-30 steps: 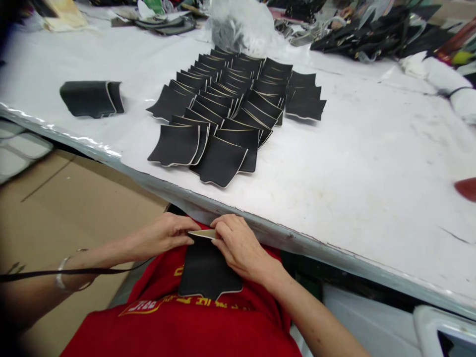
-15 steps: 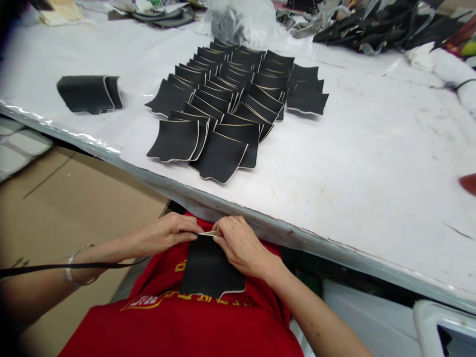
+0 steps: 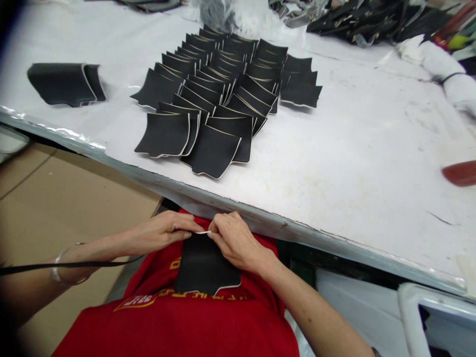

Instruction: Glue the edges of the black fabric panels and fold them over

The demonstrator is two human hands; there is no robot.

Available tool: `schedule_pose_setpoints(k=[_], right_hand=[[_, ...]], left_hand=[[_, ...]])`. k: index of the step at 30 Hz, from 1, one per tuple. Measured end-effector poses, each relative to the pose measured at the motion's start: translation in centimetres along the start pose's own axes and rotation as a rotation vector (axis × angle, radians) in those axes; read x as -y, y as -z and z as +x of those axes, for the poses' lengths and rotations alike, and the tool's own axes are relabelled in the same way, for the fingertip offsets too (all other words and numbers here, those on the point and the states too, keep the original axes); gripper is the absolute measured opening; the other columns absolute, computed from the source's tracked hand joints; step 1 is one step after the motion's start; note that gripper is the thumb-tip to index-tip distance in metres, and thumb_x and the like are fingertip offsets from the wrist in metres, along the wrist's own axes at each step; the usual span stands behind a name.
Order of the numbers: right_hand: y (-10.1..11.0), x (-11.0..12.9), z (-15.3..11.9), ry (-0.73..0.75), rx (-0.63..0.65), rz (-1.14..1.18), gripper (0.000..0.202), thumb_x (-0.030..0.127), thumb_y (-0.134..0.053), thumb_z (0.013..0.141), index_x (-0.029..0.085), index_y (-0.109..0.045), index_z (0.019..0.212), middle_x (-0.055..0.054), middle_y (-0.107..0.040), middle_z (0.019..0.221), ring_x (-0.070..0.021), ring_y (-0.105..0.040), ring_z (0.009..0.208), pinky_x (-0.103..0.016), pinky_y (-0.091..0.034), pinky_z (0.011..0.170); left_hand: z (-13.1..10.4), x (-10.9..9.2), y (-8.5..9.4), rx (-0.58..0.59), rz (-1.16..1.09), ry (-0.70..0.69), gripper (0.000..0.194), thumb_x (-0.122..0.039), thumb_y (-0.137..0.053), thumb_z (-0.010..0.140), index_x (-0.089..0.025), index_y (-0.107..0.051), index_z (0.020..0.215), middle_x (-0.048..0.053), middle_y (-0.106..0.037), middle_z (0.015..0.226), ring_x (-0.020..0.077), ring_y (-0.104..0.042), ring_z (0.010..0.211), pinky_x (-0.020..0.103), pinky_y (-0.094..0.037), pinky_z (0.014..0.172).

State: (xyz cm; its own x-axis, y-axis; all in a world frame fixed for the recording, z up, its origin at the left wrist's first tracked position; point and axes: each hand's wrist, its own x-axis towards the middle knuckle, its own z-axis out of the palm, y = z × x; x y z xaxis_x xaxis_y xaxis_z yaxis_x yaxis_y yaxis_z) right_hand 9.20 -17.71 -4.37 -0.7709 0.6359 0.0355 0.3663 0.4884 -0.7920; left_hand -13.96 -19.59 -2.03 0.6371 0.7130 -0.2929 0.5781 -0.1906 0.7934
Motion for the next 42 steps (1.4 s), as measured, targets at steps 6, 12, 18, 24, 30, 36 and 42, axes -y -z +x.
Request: schedule_pose_setpoints(k=[6,12,18,24,30,36,42], right_hand=[[-0.2,-0.1,0.1,-0.001,-0.058,0.006,0.021,0.013,-0.057,0.092,0.021,-0.045,0.077,-0.001,-0.06,0.08,-0.0162,-0.051,0.074,-0.031,-0.038,0.076],[0.4,0.0,-0.7,-0.141,-0.115,0.103,0.012,0.016,-0.062,0.089,0.021,-0.052,0.089,-0.001,-0.062,0.084,-0.0167,-0.056,0.078,-0.03,-0.041,0.075],[1.2,-0.3,-1.4,-0.183,-0.04,0.122,0.018,0.015,-0.067,0.087,0.02,-0.061,0.103,-0.002,-0.069,0.099,-0.0178,-0.062,0.09,-0.029,-0.042,0.082],[1.0,-0.8,-1.5,-0.239,-0.075,0.182,0.002,0.017,-0.07,0.085,0.018,-0.07,0.085,0.0,-0.071,0.083,-0.0159,-0.064,0.078,-0.026,-0.043,0.072],[0.9,-0.8,-1.1,-0.244,-0.099,0.298,0.004,0.015,-0.071,0.083,0.017,-0.07,0.079,0.001,-0.069,0.076,-0.014,-0.062,0.072,-0.023,-0.041,0.068],[1.3,-1.3,-1.9,-0.316,-0.113,0.492,0.009,0.026,-0.072,0.083,0.016,-0.072,0.082,0.0,-0.071,0.078,-0.0148,-0.062,0.074,-0.024,-0.043,0.069],[1.8,-1.8,-3.2,-0.389,-0.143,0.577,0.018,0.033,-0.072,0.082,0.015,-0.071,0.078,0.0,-0.067,0.072,-0.0141,-0.057,0.067,-0.024,-0.041,0.064]], left_hand=[[1.1,-0.7,-0.4,-0.047,-0.051,0.044,0.02,-0.024,-0.055,0.092,-0.018,-0.074,0.09,0.001,-0.066,0.083,0.0129,-0.059,0.077,0.021,-0.039,0.069],[1.7,-0.8,-1.0,-0.061,-0.035,-0.018,0.025,-0.024,-0.048,0.096,-0.018,-0.072,0.091,0.0,-0.062,0.082,0.0121,-0.057,0.079,0.021,-0.037,0.069],[1.9,-0.5,-1.1,-0.025,-0.033,-0.024,0.028,-0.022,-0.044,0.097,-0.022,-0.07,0.109,0.001,-0.062,0.091,0.0128,-0.058,0.085,0.022,-0.038,0.073],[2.0,-0.6,-1.0,-0.045,-0.025,0.022,0.027,-0.023,-0.047,0.095,-0.022,-0.071,0.106,0.0,-0.063,0.086,0.0127,-0.057,0.08,0.022,-0.038,0.07],[2.8,-1.4,-1.2,-0.076,-0.059,0.049,0.022,-0.031,-0.055,0.092,-0.02,-0.074,0.092,-0.001,-0.064,0.08,0.0121,-0.057,0.075,0.022,-0.037,0.068],[3.3,-1.7,-1.4,-0.077,-0.188,0.062,0.025,-0.034,-0.055,0.092,-0.018,-0.074,0.086,-0.001,-0.067,0.08,0.0118,-0.058,0.074,0.021,-0.038,0.066],[3.5,-1.2,-1.5,-0.073,-0.252,0.09,0.026,-0.037,-0.057,0.09,-0.017,-0.074,0.085,0.0,-0.066,0.078,0.013,-0.058,0.073,0.021,-0.039,0.066]])
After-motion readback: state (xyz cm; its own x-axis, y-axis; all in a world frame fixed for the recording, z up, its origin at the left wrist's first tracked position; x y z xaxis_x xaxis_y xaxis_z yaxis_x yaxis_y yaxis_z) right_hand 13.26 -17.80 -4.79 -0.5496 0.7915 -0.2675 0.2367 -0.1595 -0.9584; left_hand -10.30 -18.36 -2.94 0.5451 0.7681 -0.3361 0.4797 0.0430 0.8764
